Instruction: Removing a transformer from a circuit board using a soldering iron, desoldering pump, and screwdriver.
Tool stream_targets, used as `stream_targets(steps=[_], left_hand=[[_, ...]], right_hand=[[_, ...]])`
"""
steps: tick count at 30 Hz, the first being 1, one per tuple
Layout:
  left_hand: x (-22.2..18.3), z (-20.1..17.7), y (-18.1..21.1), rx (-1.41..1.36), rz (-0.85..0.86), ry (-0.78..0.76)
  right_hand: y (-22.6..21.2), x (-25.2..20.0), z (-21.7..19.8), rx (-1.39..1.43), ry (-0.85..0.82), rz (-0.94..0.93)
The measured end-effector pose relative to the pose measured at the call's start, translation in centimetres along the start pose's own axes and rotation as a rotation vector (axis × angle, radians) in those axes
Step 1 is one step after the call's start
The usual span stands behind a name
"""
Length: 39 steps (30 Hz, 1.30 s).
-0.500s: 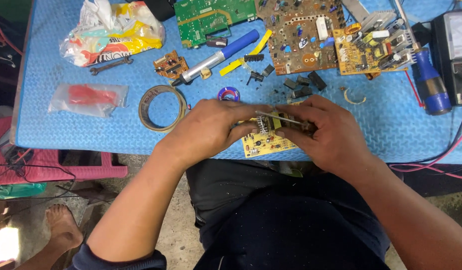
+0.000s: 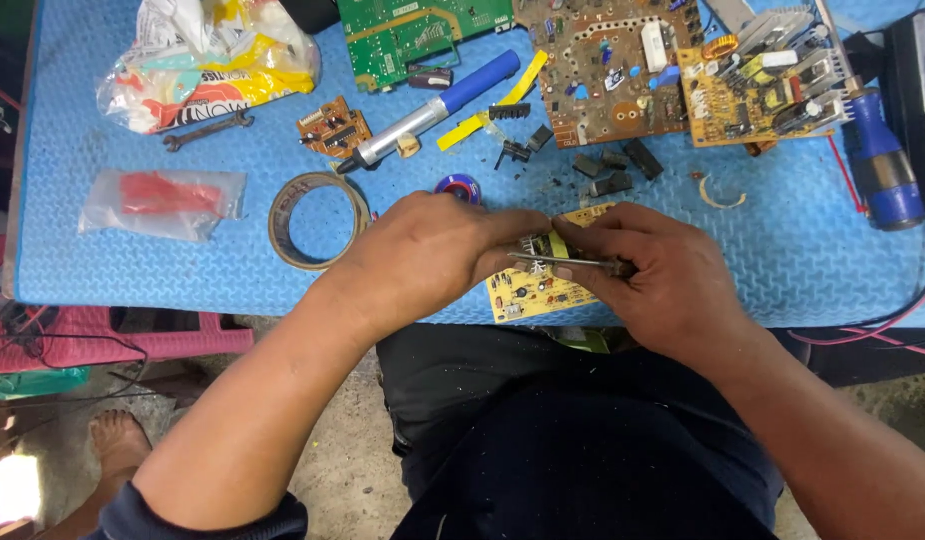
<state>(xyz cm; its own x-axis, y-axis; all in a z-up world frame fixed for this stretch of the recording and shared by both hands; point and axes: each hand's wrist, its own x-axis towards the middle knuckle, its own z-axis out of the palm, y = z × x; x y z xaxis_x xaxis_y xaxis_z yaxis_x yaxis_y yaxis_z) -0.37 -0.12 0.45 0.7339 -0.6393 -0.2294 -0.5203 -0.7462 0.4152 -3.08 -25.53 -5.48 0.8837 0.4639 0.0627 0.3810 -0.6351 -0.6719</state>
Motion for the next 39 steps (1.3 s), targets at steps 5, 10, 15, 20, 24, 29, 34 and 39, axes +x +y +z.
stream_targets(steps=[5,10,15,20,24,29,34,39], left_hand=[[-0.6,0.3,0.2,0.005,0.058,0.072],[-1.1,0.4,1.7,-0.050,0.010,0.147],[-0.3,1.0,2.3,-0.045,-0.121,0.227],[-0.6,2.0,1.2,-0.006,-0.048,0.241],[-1.3,2.9,0.7,0.033,-0.004,0.344],[-1.6,3.8,0.6,0.079,-0.008,0.414],[-1.3,3.6,1.6,0.061,-0.041,0.422],[-0.9,3.9,2.1,0.025,-0.049,0.413]], right_hand=[[0.1,0.1,-0.1,0.001,0.027,-0.031],[0.0,0.0,-0.1,0.017,0.030,-0.004],[-0.6,0.2,-0.4,0.004,-0.003,0.080],[0.2,0.2,0.1,-0.122,0.026,-0.016],[0.7,-0.2,0.3,-0.154,0.006,-0.046],[0.5,0.0,0.2,-0.174,0.000,-0.021],[0.6,-0.1,0.6,-0.176,0.006,-0.022],[1.2,-0.5,1.1,-0.116,-0.002,-0.044]])
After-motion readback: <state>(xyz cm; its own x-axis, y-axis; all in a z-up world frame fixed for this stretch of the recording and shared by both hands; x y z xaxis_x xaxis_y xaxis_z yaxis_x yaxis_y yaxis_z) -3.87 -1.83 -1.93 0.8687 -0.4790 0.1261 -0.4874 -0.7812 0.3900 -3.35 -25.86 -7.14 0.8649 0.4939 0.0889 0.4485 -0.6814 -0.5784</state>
